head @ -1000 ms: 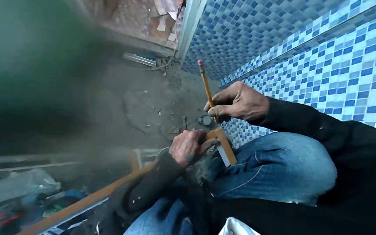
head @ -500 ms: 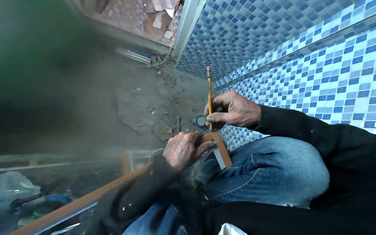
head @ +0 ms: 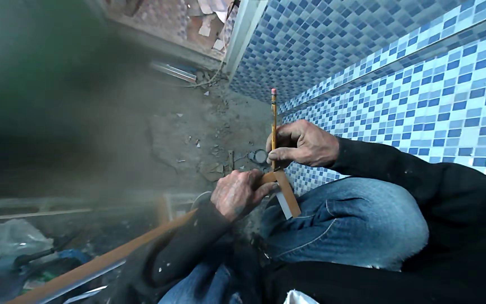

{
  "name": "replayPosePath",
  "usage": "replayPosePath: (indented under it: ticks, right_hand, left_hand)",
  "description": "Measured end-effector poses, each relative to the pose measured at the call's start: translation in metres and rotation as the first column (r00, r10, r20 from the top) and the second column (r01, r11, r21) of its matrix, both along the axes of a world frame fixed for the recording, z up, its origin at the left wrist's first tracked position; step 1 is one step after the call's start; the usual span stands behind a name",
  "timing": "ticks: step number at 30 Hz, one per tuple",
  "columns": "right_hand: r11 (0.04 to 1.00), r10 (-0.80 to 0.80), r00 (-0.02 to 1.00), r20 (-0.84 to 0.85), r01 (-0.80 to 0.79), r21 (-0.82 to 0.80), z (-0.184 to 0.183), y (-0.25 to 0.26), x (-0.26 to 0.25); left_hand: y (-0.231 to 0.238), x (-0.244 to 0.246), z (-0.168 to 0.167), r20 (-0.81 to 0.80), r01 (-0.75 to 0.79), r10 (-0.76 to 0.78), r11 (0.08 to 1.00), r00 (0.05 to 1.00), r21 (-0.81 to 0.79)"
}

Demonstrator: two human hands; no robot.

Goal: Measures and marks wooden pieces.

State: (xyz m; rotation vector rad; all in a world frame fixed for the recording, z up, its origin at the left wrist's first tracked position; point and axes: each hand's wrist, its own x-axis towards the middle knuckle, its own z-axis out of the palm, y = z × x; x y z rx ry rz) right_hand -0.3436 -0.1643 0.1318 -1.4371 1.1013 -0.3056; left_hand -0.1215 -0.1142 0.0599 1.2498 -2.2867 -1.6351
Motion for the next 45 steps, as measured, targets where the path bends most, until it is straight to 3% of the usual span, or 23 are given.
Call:
replayPosePath:
  ticks: [9, 15, 18, 22, 24, 27, 29, 32, 37, 45]
  right_hand:
    - [1.000, 0.002, 1.000, 0.026, -0.002, -0.009, 0.000, 0.000, 0.000]
    - [0.992, -0.124, 0.989, 0.074, 0.122, 0.033, 0.005, 0.000, 0.001]
    - [0.981, -0.189, 0.981, 0.052, 0.190, -0.027, 0.008, -0.005, -0.007]
    - [0.983, -0.083, 0.996, 0.029, 0.086, -0.161, 0.012, -0.004, -0.018]
    - [0.967, 0.065, 0.997, -0.045, -0.074, -0.246, 0.030, -0.003, -0.016]
    - [0.800, 0.271, 0.873, -0.406, -0.438, -0.409, 0.082, 0.012, -0.001]
    - [0.714, 0.280, 0.781, -0.558, -0.558, -0.422, 0.112, 0.037, 0.014]
    - [0.717, 0.166, 0.691, -0.704, -0.574, -0.395, 0.120, 0.082, 0.041]
    - [0.732, -0.020, 0.532, -0.847, -0.569, -0.374, 0.092, 0.117, 0.062]
    - [0.770, 0.024, 0.413, -0.911, -0.589, -0.247, 0.068, 0.127, 0.067]
  left_hand:
    - [0.001, 0.001, -0.002, -0.018, -0.018, 0.017, 0.999, 1.000, -0.035]
    - [-0.001, 0.001, -0.001, 0.001, -0.011, 0.011, 1.000, 1.000, -0.014]
    - [-0.002, 0.001, 0.000, 0.009, -0.006, 0.006, 1.000, 1.000, -0.005]
    - [-0.002, 0.001, -0.001, 0.005, -0.004, 0.004, 1.000, 1.000, 0.011]
    - [-0.003, 0.000, -0.001, 0.011, 0.002, -0.002, 1.000, 1.000, 0.017]
    - [-0.004, 0.001, 0.000, 0.014, -0.001, 0.001, 1.000, 1.000, 0.030]
    - [-0.005, 0.001, 0.002, 0.020, 0.003, -0.004, 1.000, 1.000, 0.030]
    - [-0.009, 0.002, 0.003, 0.016, 0.016, -0.017, 0.999, 1.000, 0.049]
    - [-0.008, 0.002, -0.003, 0.004, 0.023, -0.023, 0.999, 1.000, 0.039]
    - [-0.006, 0.003, -0.006, -0.020, 0.022, -0.022, 1.000, 1.000, 0.018]
